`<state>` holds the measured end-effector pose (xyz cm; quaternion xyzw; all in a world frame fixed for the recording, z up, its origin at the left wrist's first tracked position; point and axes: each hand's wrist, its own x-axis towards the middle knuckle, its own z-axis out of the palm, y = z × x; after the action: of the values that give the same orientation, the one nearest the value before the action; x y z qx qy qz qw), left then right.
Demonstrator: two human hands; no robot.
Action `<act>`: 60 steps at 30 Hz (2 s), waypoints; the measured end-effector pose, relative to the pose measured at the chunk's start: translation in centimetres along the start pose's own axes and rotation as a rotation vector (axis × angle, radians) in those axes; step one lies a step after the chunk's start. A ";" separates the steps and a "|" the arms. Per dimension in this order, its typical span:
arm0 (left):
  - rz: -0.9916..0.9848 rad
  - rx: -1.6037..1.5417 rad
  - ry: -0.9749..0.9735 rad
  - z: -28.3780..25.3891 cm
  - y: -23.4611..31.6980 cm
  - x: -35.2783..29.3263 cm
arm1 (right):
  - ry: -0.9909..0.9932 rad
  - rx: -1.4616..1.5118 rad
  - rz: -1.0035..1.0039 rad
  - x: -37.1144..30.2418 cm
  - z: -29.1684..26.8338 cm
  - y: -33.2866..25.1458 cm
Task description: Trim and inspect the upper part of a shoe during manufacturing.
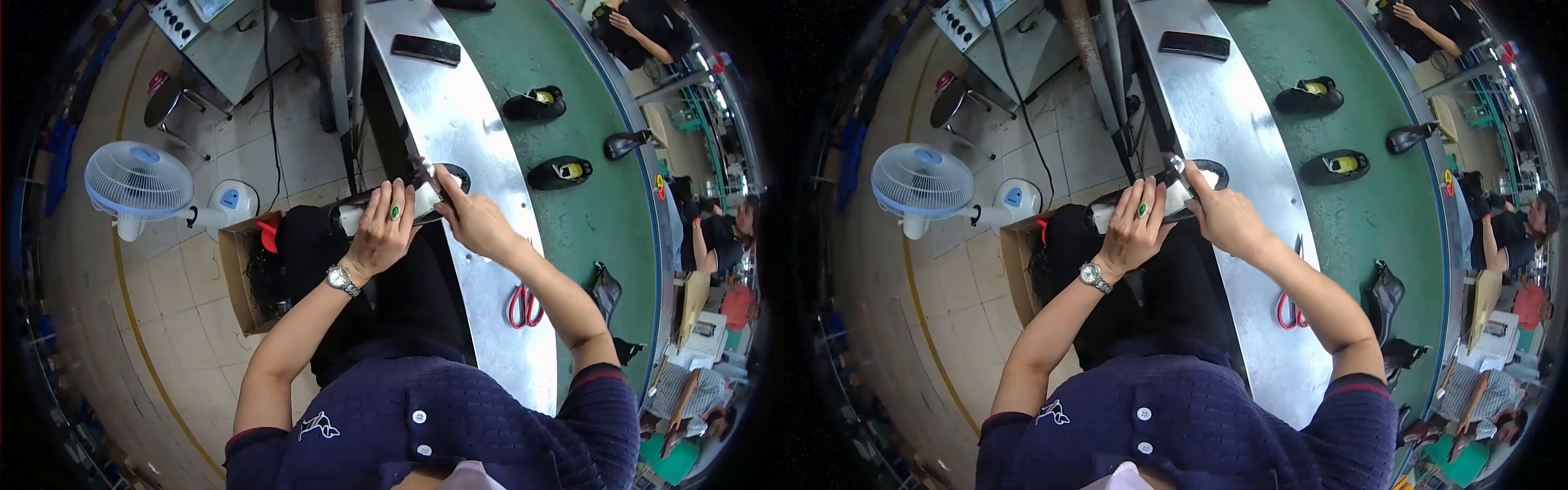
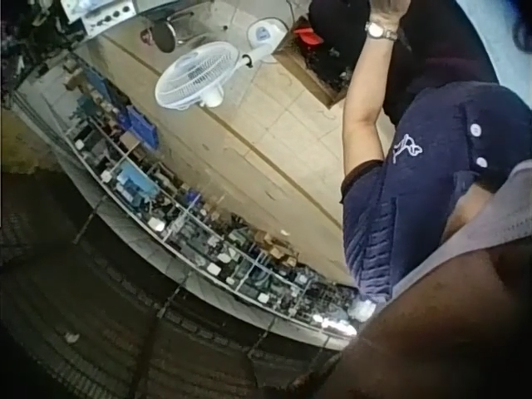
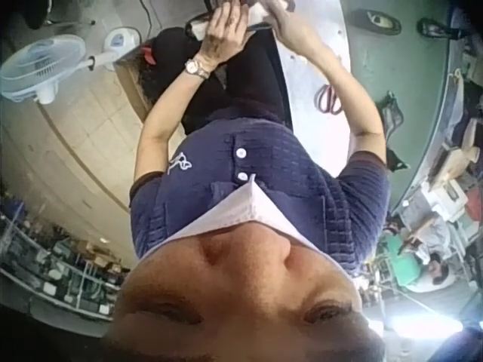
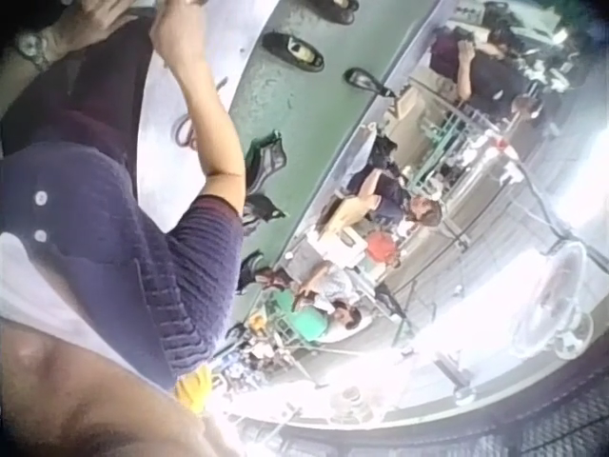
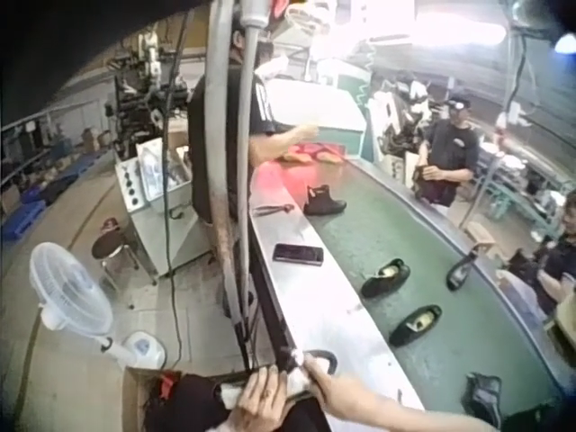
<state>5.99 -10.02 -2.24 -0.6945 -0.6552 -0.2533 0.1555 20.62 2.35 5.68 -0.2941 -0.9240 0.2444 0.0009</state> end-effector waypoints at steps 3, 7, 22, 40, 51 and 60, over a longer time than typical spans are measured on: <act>-0.053 0.019 0.004 -0.2 -0.2 -0.3 | -0.094 0.022 -0.005 0.6 -3.4 -1.5; -0.063 -0.004 0.009 -0.3 0.3 -0.1 | 0.059 0.260 0.089 0.6 -1.1 -0.1; -0.086 -0.009 0.017 -0.2 0.1 -0.5 | -0.107 0.045 0.004 1.4 -1.9 0.0; -0.079 -0.048 0.041 0.5 0.2 -0.2 | -0.001 -0.145 -0.138 1.1 0.6 -0.2; -0.332 -0.269 -0.167 -3.4 -1.2 2.5 | -0.031 -0.039 -0.035 1.2 1.0 -0.2; -0.450 -0.552 -0.347 -5.3 -5.1 4.0 | -0.681 1.237 0.348 -0.3 -0.8 -1.9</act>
<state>0.20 -9.13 3.77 -0.5819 -0.7147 -0.3265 -0.2096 19.96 1.22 7.29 -0.2902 -0.5053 0.7968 -0.1597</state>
